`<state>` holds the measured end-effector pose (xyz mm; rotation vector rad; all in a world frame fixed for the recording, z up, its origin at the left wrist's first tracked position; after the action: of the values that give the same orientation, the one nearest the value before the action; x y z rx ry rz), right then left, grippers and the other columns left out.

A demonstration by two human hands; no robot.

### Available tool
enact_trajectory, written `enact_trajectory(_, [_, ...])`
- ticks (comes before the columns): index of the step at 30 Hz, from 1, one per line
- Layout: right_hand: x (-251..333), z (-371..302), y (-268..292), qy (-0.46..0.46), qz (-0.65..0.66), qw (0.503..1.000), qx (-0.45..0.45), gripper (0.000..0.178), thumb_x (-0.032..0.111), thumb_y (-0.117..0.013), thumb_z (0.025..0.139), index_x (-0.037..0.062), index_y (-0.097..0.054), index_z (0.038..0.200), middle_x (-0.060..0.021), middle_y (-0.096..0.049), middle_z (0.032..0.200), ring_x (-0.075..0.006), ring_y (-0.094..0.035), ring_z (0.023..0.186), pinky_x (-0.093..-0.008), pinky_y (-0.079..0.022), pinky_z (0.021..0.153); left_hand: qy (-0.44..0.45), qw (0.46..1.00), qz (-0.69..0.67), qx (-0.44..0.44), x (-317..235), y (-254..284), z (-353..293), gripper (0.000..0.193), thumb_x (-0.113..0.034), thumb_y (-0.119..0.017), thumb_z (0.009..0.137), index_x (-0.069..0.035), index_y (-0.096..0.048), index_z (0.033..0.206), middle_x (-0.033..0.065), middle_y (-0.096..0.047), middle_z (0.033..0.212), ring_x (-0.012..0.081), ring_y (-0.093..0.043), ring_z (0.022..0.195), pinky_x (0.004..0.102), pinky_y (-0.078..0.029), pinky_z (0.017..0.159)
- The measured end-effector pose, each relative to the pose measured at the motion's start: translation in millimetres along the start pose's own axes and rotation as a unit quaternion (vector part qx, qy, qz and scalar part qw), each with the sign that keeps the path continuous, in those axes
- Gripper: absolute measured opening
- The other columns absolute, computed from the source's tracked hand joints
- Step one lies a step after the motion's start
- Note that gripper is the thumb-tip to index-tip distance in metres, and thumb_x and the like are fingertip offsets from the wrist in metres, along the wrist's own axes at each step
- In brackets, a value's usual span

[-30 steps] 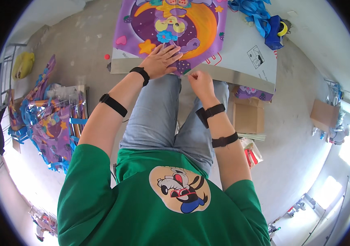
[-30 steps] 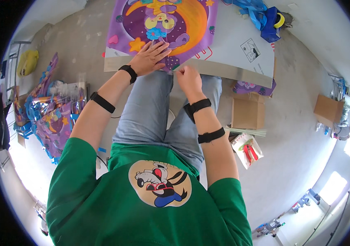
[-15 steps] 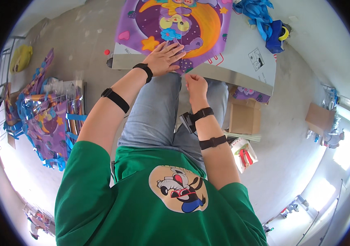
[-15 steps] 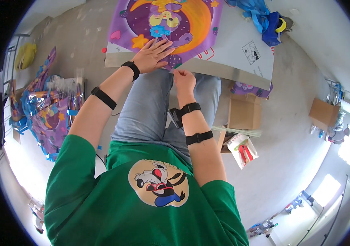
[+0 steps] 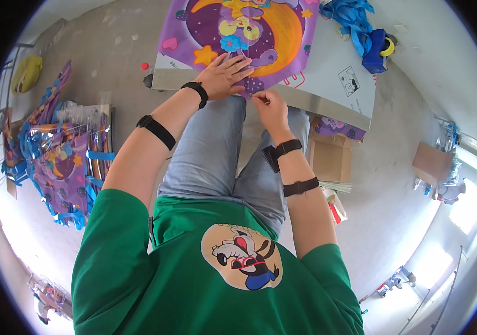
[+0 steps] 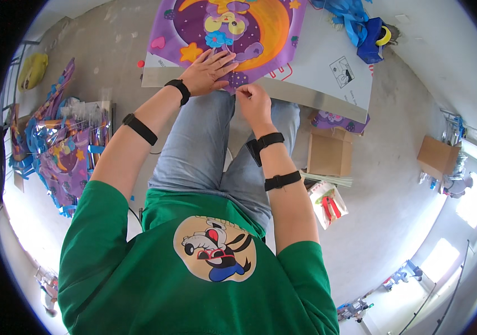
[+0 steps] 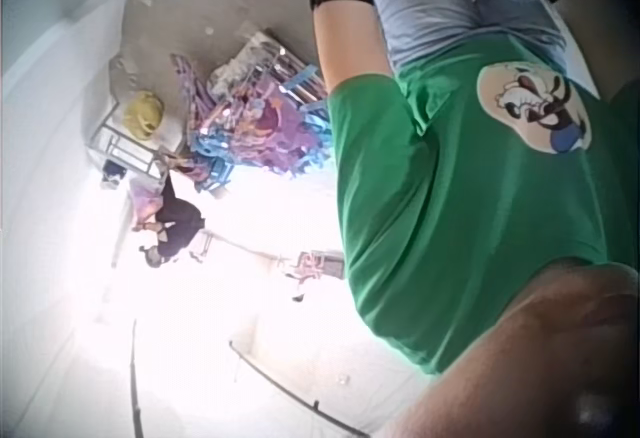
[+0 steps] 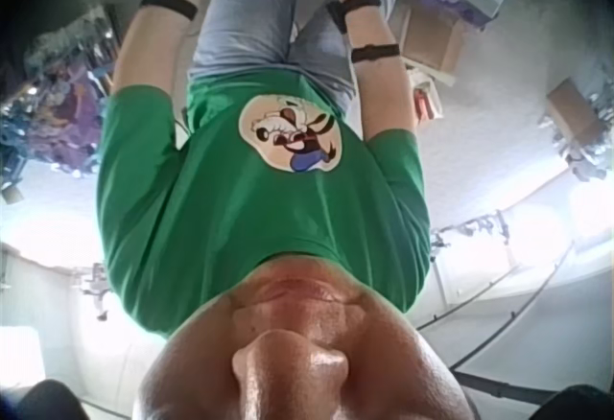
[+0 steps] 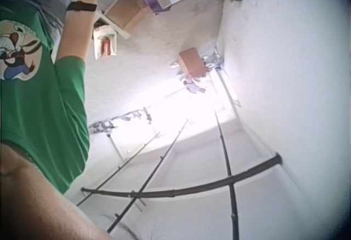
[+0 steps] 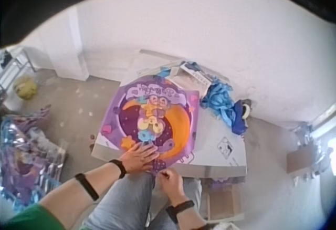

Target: Assembling a plastic kite by attaching rods and securing them with tape.

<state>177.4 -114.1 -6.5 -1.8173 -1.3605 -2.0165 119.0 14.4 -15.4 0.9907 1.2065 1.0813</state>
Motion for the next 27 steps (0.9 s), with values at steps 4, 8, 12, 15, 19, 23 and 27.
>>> enact_trajectory(4, [-2.9,10.4,-2.4,-0.002,-0.015,1.000,0.003,0.011,0.010,-0.068,0.075,0.0021,-0.065,0.081,-0.0086,-0.063,0.075,-0.0174,-0.060,0.067,-0.0288,-0.047,0.063,-0.004,1.000,-0.016,0.003,-0.8,0.2,-0.2,0.057,-0.043,-0.048,0.090,-0.021,-0.033,0.140,0.0001,-0.026,0.148,0.0178,-0.022,0.137,0.0431,-0.013,0.113])
enact_trajectory(8, [-3.6,14.9,-4.6,-0.017,-0.047,0.999,0.014,0.012,0.016,-0.068,0.073,0.0047,-0.065,0.078,-0.0096,-0.063,0.073,-0.0221,-0.062,0.067,-0.0326,-0.047,0.063,0.006,1.000,-0.016,0.010,-0.4,-0.2,0.3,0.057,-0.043,-0.049,0.089,-0.022,-0.033,0.140,-0.0001,-0.026,0.148,0.0177,-0.022,0.137,0.0431,-0.013,0.113])
enact_trajectory(12, [1.0,17.9,-6.2,-0.025,-0.049,0.998,0.016,0.013,0.018,-0.068,0.072,0.0059,-0.066,0.077,-0.0085,-0.064,0.072,-0.0225,-0.062,0.066,-0.0334,-0.047,0.062,0.006,1.000,-0.014,0.011,0.3,1.0,-0.8,0.058,-0.043,-0.049,0.089,-0.022,-0.032,0.140,0.0000,-0.026,0.148,0.0177,-0.022,0.137,0.0430,-0.013,0.113])
enact_trajectory(15, [2.0,19.5,-7.2,-0.029,-0.075,0.997,0.020,0.014,0.020,-0.067,0.073,0.0071,-0.066,0.077,-0.0079,-0.065,0.073,-0.0233,-0.062,0.066,-0.0340,-0.047,0.062,-0.001,1.000,-0.009,0.009,-0.1,0.5,-0.6,0.058,-0.043,-0.049,0.089,-0.023,-0.031,0.140,0.0001,-0.026,0.148,0.0175,-0.022,0.137,0.0429,-0.013,0.112])
enact_trajectory(19, [-0.6,21.0,-8.5,-0.039,-0.102,0.994,0.024,0.014,0.022,-0.067,0.073,0.0087,-0.067,0.077,-0.0077,-0.065,0.073,-0.0241,-0.062,0.068,-0.0349,-0.047,0.062,-0.001,1.000,-0.012,0.009,-0.5,0.0,0.2,0.058,-0.042,-0.049,0.089,-0.023,-0.031,0.140,0.0000,-0.026,0.148,0.0174,-0.022,0.137,0.0428,-0.014,0.112])
enact_trajectory(23, [-0.4,21.3,-9.2,-0.042,-0.124,0.991,0.024,0.013,0.022,-0.068,0.072,0.0096,-0.067,0.077,-0.0075,-0.065,0.073,-0.0240,-0.062,0.068,-0.0353,-0.047,0.061,-0.003,1.000,-0.009,0.002,-0.6,1.1,-0.6,0.058,-0.042,-0.049,0.089,-0.022,-0.031,0.141,0.0001,-0.025,0.148,0.0174,-0.021,0.137,0.0427,-0.014,0.112])
enact_trajectory(27, [0.5,21.2,-8.9,-0.035,-0.131,0.991,0.019,0.013,0.022,-0.068,0.072,0.0099,-0.067,0.077,-0.0071,-0.064,0.073,-0.0239,-0.061,0.068,-0.0355,-0.047,0.061,0.002,1.000,0.004,-0.004,-0.5,2.0,0.0,0.055,-0.045,-0.046,0.090,-0.023,-0.035,0.139,-0.0027,-0.028,0.147,0.0159,-0.023,0.136,0.0414,-0.013,0.113])
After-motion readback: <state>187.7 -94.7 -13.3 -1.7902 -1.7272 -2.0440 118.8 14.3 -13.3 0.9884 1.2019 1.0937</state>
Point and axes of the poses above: each hand's wrist, its own z-axis towards the middle knuckle, its own y-axis out of the back of the hand, x = y × z, the point moved 9 cm from there along z, towards the middle knuckle
